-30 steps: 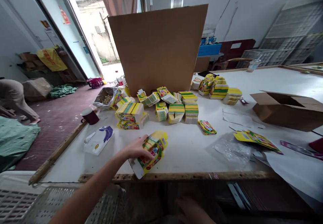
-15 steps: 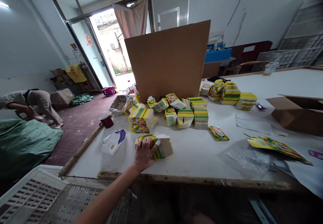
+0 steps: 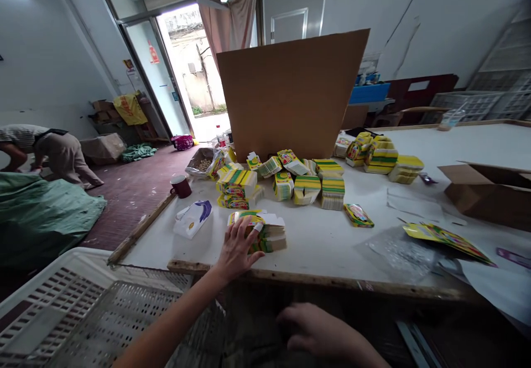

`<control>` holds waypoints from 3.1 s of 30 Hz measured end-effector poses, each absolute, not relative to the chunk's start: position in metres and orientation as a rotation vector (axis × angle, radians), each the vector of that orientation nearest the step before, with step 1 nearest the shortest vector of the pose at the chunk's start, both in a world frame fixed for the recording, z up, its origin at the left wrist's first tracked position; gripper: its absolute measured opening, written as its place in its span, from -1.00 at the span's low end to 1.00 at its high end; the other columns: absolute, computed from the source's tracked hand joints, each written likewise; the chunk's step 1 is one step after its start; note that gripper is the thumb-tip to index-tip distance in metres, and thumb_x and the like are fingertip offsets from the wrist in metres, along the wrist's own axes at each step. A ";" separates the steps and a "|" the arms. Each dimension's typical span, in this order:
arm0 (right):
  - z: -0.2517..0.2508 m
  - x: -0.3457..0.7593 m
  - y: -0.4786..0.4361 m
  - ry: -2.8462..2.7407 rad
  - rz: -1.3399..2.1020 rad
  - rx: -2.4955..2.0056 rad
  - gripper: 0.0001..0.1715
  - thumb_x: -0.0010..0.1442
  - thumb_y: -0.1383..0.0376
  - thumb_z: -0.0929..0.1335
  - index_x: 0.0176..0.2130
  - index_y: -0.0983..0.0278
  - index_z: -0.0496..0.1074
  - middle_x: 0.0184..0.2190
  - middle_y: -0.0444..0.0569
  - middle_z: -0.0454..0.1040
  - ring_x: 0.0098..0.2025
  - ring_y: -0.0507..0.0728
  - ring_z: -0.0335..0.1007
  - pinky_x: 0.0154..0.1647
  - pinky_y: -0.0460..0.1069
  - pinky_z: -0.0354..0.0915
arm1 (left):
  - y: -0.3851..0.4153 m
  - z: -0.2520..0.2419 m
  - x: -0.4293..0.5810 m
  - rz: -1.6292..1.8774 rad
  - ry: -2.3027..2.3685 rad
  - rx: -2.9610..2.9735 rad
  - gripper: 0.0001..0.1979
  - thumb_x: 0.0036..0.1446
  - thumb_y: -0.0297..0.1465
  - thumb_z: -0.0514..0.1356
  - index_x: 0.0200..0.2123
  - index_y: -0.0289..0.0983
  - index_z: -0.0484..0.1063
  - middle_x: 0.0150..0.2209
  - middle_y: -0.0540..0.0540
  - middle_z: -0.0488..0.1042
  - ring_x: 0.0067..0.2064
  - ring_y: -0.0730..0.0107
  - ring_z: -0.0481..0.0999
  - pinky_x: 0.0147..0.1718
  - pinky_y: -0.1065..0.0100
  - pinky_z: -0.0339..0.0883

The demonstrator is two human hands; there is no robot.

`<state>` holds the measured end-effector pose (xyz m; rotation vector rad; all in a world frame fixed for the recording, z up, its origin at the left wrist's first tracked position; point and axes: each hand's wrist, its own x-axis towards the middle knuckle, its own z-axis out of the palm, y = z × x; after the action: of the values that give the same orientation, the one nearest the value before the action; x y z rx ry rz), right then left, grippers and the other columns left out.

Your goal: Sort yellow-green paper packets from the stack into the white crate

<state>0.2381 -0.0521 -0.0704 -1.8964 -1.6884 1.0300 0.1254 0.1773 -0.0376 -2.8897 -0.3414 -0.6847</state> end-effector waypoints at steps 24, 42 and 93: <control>-0.004 0.342 0.119 -1.796 0.477 -1.873 0.48 -0.36 -0.10 0.57 0.35 0.30 -0.04 0.29 0.32 0.09 0.31 0.49 -0.04 0.27 0.35 -0.07 | 0.271 0.016 0.154 -0.006 -0.666 -3.520 0.29 -0.55 -0.06 0.48 0.28 -0.32 0.04 0.29 -0.42 0.13 0.30 -0.23 0.12 0.21 0.01 0.06; -0.027 0.313 0.102 -1.980 0.313 -1.965 0.19 -0.13 0.35 0.50 0.35 0.24 -0.06 -0.01 0.22 0.28 -0.07 0.35 0.39 -0.11 0.13 0.32 | 0.241 -0.008 0.141 0.028 -0.622 -3.321 0.07 -0.33 -0.23 0.43 0.26 -0.28 0.03 0.04 -0.32 0.33 0.09 -0.18 0.37 0.05 0.01 0.27; -0.003 0.283 0.093 -1.717 0.087 -1.867 -0.69 0.03 0.38 0.35 -0.15 0.29 0.47 -0.29 0.07 0.56 -0.27 0.21 0.52 -0.24 0.05 0.37 | 0.096 -0.115 -0.064 -0.817 -2.286 -2.898 -0.48 -0.06 -0.30 0.22 0.03 -0.26 0.44 -0.05 -0.32 0.52 -0.05 -0.16 0.51 -0.20 0.14 0.39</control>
<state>0.2825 0.0928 -0.0028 -1.8670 -1.7172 0.0870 -0.0638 0.0958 -0.1145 -2.8977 -2.2859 -0.8168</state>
